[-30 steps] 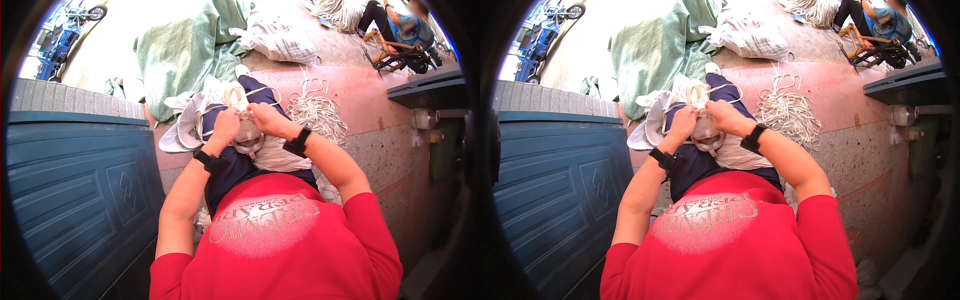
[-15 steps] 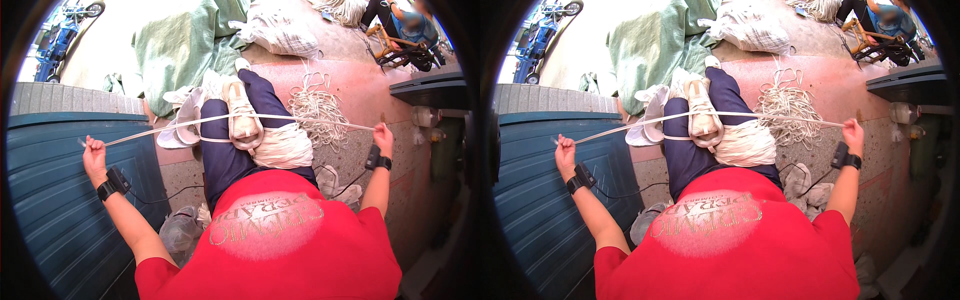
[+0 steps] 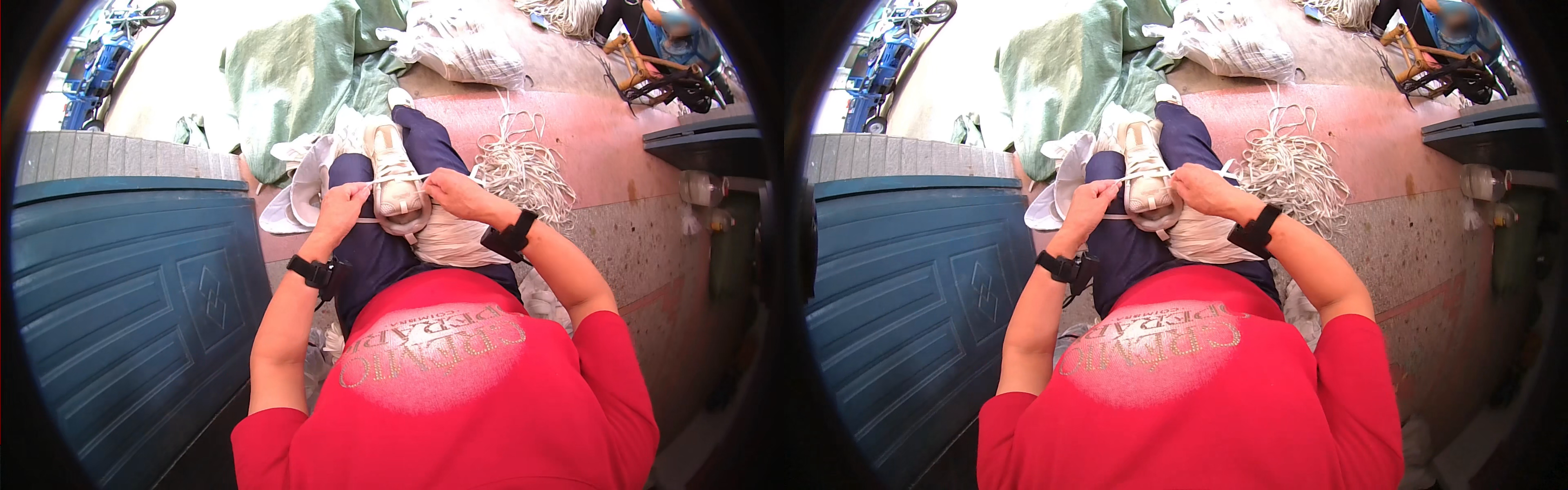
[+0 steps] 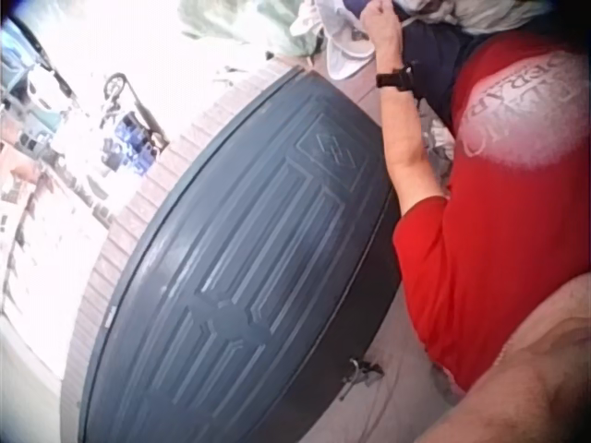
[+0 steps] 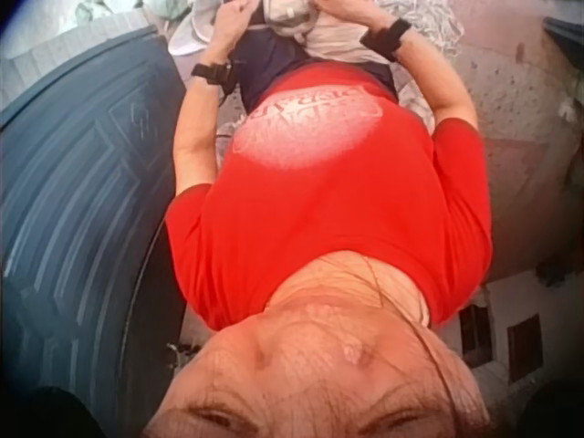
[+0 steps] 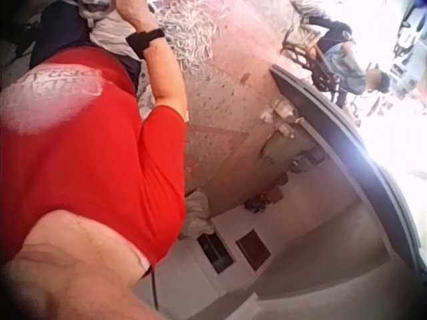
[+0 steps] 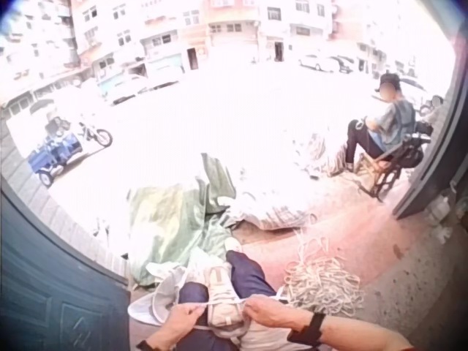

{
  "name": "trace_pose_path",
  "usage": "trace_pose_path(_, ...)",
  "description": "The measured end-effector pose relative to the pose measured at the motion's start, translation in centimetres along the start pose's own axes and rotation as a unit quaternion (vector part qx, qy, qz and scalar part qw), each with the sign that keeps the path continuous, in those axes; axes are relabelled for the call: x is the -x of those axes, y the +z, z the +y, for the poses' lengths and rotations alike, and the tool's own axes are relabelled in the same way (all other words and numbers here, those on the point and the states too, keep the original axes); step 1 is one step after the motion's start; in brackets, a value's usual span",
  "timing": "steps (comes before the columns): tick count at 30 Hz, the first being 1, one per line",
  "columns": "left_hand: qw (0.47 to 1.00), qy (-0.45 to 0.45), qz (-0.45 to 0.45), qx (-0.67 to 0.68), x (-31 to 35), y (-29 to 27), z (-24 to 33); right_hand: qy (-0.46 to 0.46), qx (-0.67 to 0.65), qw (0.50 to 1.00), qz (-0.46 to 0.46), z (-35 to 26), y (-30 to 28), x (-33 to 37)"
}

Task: The user is bundling pairs of shoe components using long white cords.

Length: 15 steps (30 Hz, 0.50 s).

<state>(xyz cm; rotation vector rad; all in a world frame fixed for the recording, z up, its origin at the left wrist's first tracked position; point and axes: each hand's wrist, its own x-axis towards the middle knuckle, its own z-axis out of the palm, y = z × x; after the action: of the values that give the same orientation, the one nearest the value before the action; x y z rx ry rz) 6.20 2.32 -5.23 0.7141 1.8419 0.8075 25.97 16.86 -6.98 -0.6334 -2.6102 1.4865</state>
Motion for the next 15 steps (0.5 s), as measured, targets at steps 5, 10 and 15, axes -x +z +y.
trace_pose_path(5,0.979,0.139,0.113,-0.098,-0.7,0.0,0.1,-0.095,0.213,0.966,0.112,0.5,0.1,-1.4)
trace_pose_path(10,0.951,0.192,0.158,-0.185,0.5,0.4,0.1,-0.037,0.244,0.965,0.089,0.9,0.0,-1.5)
trace_pose_path(15,0.879,0.282,0.234,-0.306,0.6,1.5,-0.6,-0.046,0.264,0.958,0.102,0.1,0.1,-1.6)
